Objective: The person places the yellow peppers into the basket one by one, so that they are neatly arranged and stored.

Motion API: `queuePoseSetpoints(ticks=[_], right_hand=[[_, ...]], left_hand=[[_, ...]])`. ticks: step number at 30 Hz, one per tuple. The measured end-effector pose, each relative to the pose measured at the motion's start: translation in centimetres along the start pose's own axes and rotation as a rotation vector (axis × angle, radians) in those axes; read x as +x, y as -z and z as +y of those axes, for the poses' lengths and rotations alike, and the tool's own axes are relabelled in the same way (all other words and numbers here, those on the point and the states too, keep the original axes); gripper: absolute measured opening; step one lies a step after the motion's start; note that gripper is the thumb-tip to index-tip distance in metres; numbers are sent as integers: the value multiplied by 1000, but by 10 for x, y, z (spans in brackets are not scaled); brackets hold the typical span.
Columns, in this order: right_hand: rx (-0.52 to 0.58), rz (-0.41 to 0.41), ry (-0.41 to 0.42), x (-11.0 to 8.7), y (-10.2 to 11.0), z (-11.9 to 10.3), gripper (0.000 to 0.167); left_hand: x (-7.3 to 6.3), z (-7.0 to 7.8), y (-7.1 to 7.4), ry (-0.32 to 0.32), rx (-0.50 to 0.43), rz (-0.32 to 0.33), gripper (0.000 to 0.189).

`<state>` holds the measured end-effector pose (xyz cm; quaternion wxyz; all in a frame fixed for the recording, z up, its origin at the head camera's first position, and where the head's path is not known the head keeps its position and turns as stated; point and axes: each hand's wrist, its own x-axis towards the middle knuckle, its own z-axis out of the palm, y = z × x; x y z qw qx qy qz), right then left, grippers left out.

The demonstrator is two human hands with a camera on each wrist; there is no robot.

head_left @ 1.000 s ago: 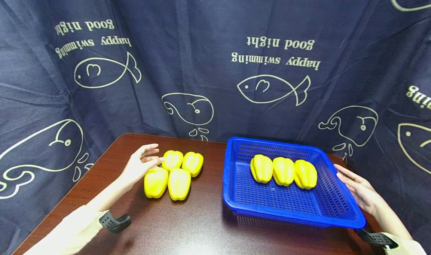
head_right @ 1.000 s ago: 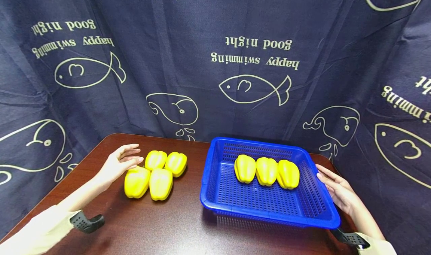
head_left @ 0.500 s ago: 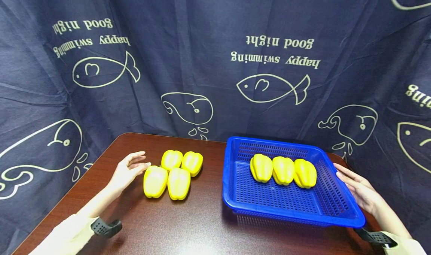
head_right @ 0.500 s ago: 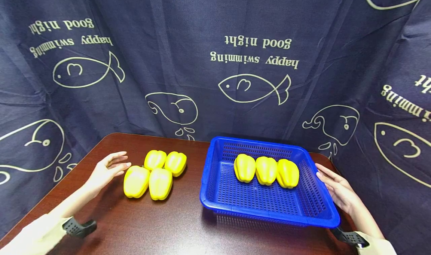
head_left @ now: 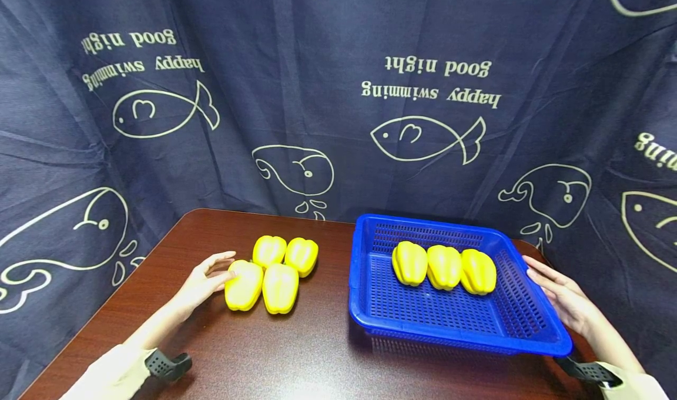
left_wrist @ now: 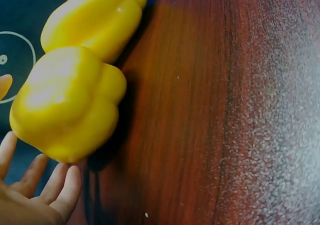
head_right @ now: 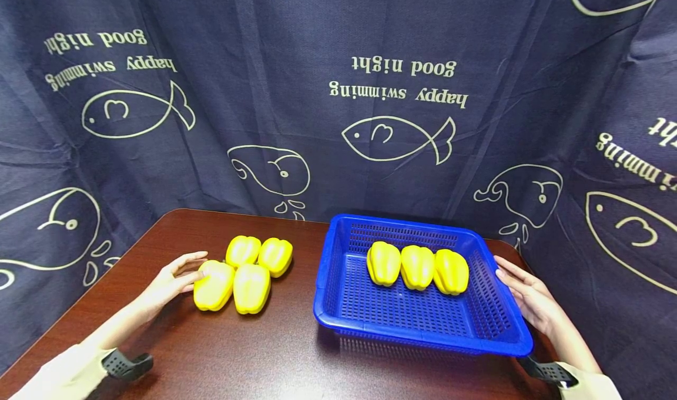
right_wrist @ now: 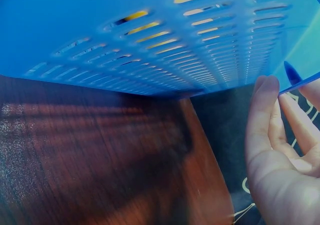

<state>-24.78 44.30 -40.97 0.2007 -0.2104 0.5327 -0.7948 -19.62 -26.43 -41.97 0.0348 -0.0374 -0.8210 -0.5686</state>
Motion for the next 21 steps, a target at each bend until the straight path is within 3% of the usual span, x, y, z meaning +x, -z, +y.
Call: queuePoseSetpoints(ticks=[6, 13, 21], right_hand=[[11, -6, -11, 0, -1, -1, 53], [-2, 25, -18, 0, -1, -1, 53], [2, -1, -11, 0, -1, -1, 53]], left_hand=[[0, -6, -1, -43, -17, -31, 54], [1, -15, -1, -144, -66, -71, 46], [2, -18, -4, -116, -83, -76, 53]])
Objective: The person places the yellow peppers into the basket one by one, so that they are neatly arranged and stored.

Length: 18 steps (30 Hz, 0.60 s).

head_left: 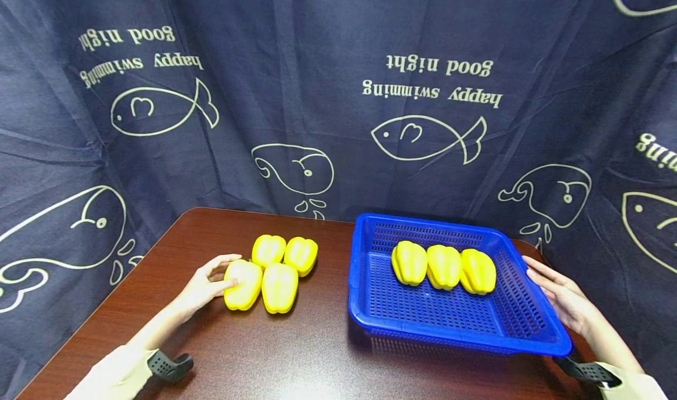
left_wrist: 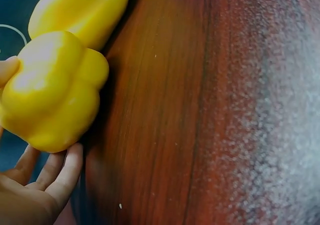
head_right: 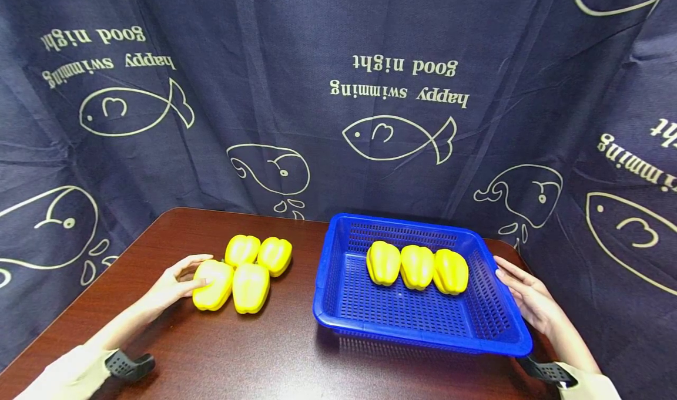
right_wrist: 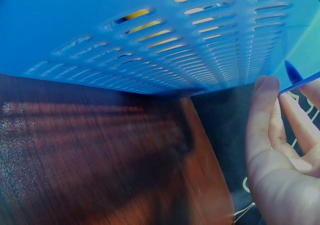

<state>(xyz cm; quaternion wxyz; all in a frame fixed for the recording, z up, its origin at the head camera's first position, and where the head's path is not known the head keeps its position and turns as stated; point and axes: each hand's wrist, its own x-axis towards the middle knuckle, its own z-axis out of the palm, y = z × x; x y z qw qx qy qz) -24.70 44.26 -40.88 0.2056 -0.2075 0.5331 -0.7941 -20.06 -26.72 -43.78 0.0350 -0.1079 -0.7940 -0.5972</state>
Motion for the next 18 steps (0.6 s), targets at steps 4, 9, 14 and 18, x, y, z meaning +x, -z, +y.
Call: queuePoseSetpoints(ticks=[4, 9, 14, 18], right_hand=[[18, -6, -4, 0, 0, 0, 54], [20, -4, -8, -1, 0, 0, 54], [8, 1, -7, -1, 1, 0, 54], [0, 8, -9, 0, 1, -1, 54]], left_hand=[[-1, 1, 0, 29, -5, 9, 56], [-3, 1, -1, 42, -2, 24, 57], [-4, -1, -2, 30, -23, 20, 55], [-4, -1, -2, 32, -31, 19, 53]])
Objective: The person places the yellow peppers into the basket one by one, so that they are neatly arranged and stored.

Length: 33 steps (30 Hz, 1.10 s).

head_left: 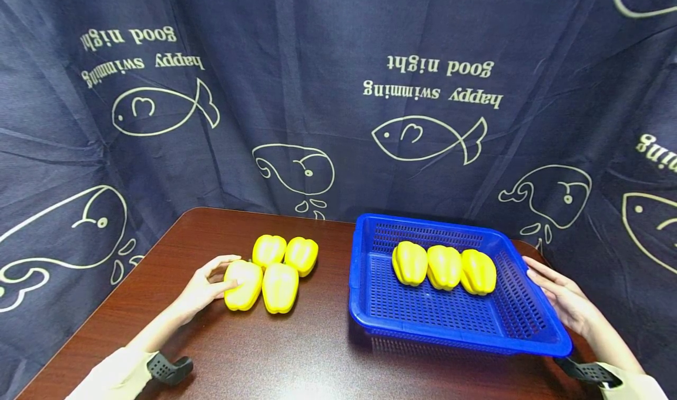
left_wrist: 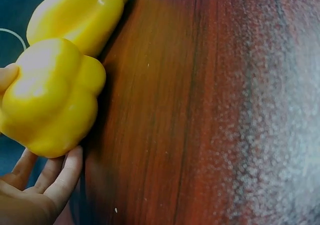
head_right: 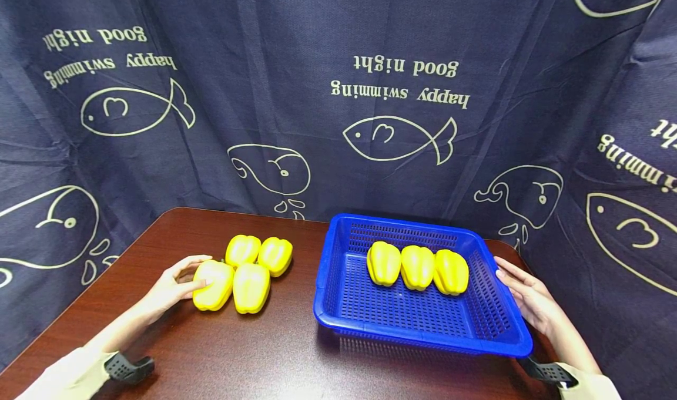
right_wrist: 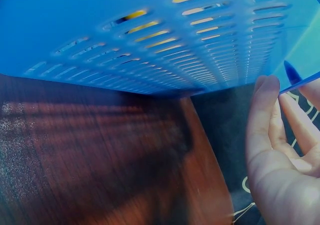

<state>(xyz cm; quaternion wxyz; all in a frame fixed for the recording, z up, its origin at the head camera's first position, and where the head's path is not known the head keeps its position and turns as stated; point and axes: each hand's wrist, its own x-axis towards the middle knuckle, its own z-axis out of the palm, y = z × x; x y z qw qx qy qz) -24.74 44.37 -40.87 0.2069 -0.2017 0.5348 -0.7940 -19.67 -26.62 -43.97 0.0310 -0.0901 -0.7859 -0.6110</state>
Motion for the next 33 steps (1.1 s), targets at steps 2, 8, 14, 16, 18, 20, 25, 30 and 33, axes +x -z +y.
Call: queuePoseSetpoints(ticks=[2, 8, 14, 16, 18, 20, 25, 30, 33], right_hand=[[-2, -1, 0, 0, 0, 0, 53], [-29, 30, 4, 0, 0, 0, 53], [-32, 37, 4, 0, 0, -1, 53], [-30, 31, 10, 0, -1, -1, 53], [-29, 24, 12, 0, -1, -1, 53], [-30, 21, 10, 1, -2, -1, 53], [-35, 31, 11, 1, -1, -1, 53], [-42, 32, 15, 0, -1, -1, 52], [-51, 34, 16, 1, 0, 0, 52]], left_hand=[[0, 0, 0, 6, 4, 7, 53], [-1, 4, 1, 36, 26, 22, 58], [-2, 11, 1, 62, 67, 54, 56], [-2, 14, 2, 55, 81, 60, 55], [-2, 17, 3, 39, 85, 66, 54], [-3, 21, 5, 32, 81, 68, 53], [-4, 30, 10, 16, 47, 63, 46], [-5, 40, 11, -35, 55, 57, 44], [-5, 46, 11, -63, 65, 53, 42]])
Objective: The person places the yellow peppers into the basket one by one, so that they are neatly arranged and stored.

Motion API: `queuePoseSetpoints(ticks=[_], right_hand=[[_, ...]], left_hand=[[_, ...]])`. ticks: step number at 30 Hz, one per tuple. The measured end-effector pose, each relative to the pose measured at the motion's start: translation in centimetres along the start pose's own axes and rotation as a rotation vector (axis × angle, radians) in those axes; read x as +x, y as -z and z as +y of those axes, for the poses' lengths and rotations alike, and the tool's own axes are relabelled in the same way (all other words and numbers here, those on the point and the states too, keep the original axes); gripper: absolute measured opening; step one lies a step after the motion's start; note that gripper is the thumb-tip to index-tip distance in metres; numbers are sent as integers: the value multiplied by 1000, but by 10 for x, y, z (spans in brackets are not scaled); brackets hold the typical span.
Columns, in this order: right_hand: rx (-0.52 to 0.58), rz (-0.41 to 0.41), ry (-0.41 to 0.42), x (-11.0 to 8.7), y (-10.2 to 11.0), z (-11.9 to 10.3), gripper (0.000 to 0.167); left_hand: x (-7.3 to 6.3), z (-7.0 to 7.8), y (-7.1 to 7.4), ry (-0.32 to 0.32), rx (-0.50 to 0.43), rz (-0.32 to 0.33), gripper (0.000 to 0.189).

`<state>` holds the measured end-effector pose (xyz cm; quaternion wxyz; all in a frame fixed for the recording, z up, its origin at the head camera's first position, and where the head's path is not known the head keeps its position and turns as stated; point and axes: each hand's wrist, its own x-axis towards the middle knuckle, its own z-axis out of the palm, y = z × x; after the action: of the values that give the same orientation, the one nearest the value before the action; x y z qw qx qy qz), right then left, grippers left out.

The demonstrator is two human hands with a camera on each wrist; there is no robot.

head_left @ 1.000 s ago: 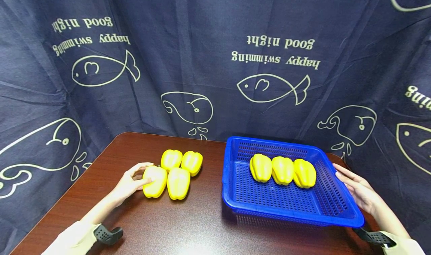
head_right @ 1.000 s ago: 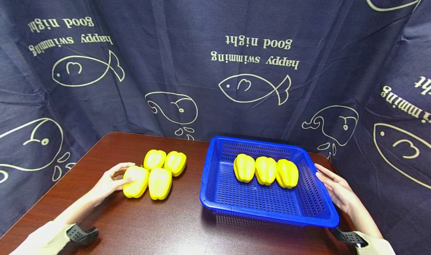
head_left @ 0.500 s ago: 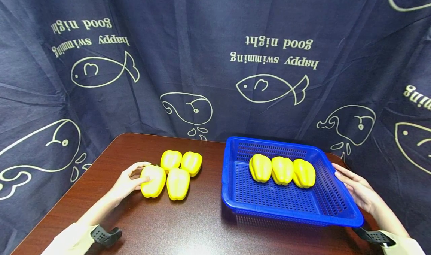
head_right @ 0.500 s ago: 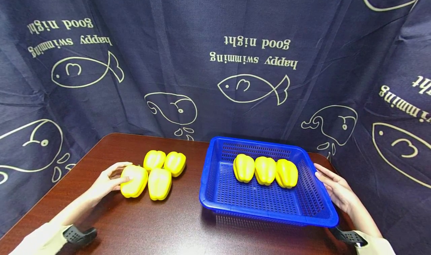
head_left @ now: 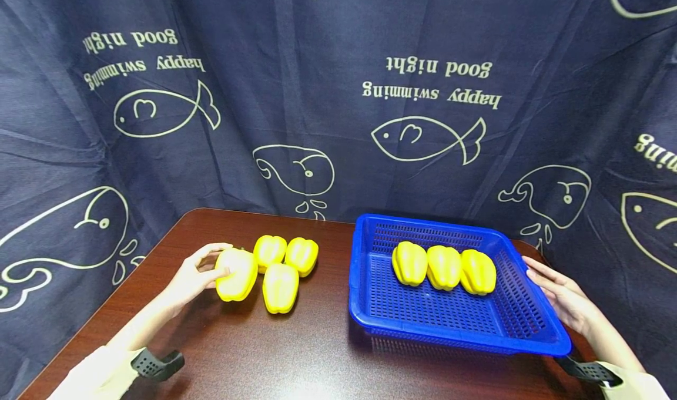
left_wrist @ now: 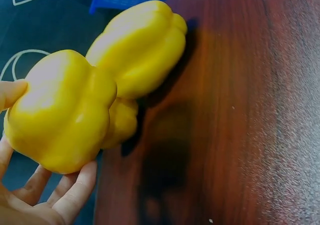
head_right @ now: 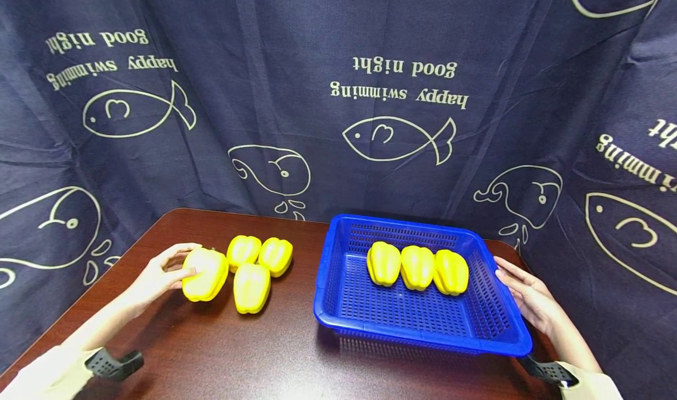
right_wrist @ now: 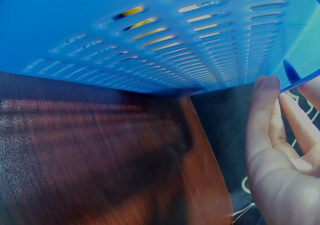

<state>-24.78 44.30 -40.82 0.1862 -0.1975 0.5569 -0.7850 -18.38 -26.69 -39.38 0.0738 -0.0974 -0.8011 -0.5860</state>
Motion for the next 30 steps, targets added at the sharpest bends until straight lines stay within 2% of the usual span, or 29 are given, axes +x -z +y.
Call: queuePoseSetpoints(ticks=[9, 16, 21, 30], right_hand=[[-3, -4, 0, 0, 1, 1, 52], [-15, 10, 1, -1, 0, 0, 51], [16, -24, 11, -1, 1, 0, 54], [14, -17, 14, -1, 2, 1, 54]], left_hand=[[3, 11, -6, -79, -20, -45, 43], [5, 24, -15, -73, -37, -65, 44], [9, 28, -25, -92, -56, -80, 44], [13, 37, -48, -29, -85, -102, 51]])
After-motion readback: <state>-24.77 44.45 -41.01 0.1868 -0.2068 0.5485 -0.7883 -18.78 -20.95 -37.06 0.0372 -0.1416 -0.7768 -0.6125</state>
